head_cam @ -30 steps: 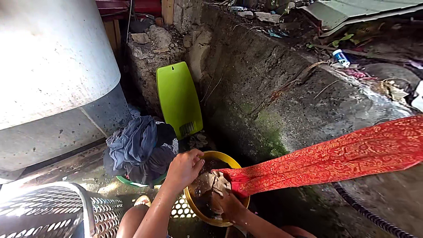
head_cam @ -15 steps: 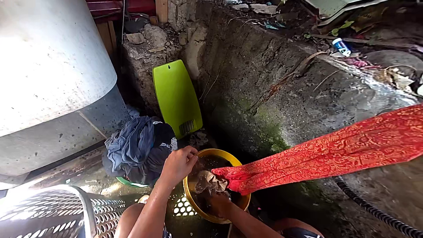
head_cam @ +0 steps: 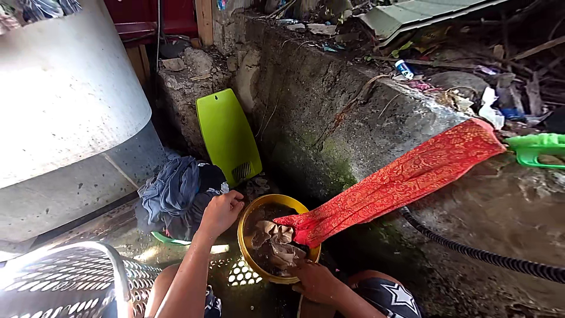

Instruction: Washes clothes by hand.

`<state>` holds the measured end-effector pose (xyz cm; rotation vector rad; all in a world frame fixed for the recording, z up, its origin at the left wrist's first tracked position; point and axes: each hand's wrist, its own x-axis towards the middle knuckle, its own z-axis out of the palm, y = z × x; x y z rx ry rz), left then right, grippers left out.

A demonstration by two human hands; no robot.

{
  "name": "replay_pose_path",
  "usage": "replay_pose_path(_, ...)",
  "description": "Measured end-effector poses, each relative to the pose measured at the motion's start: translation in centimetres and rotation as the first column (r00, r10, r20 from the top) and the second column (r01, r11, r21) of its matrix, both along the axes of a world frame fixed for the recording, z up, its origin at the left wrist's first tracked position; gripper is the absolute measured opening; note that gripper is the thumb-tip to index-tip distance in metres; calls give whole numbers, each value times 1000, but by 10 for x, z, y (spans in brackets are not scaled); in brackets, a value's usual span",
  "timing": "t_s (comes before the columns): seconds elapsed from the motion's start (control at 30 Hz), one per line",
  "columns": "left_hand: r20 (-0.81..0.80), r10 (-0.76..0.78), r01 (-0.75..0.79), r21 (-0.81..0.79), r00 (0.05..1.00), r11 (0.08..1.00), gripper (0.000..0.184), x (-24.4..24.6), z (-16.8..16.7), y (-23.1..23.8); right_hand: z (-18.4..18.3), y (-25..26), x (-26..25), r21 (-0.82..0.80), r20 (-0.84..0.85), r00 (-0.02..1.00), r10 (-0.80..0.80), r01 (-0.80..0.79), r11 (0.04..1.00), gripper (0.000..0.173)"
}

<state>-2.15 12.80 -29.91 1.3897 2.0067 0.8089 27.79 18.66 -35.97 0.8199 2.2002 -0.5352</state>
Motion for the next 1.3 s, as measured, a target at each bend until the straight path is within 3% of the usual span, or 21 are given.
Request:
replay_pose_path(0.23, -31, 26, -27, -25, 999, 999, 32, -1, -5, -13, 2, 11, 29, 42, 60, 995, -81, 78, 996, 52)
replay_pose_path(0.6, -77, -6, -5, -135, 997, 991, 34, 11, -8, -12, 5, 6, 15, 31, 61, 992, -109, 107, 994, 52)
replay_pose_path(1.3, -132, -89, 69, -148, 987, 987, 34, 23, -8, -8, 5, 6, 10, -3, 38, 994, -105, 105, 994, 53)
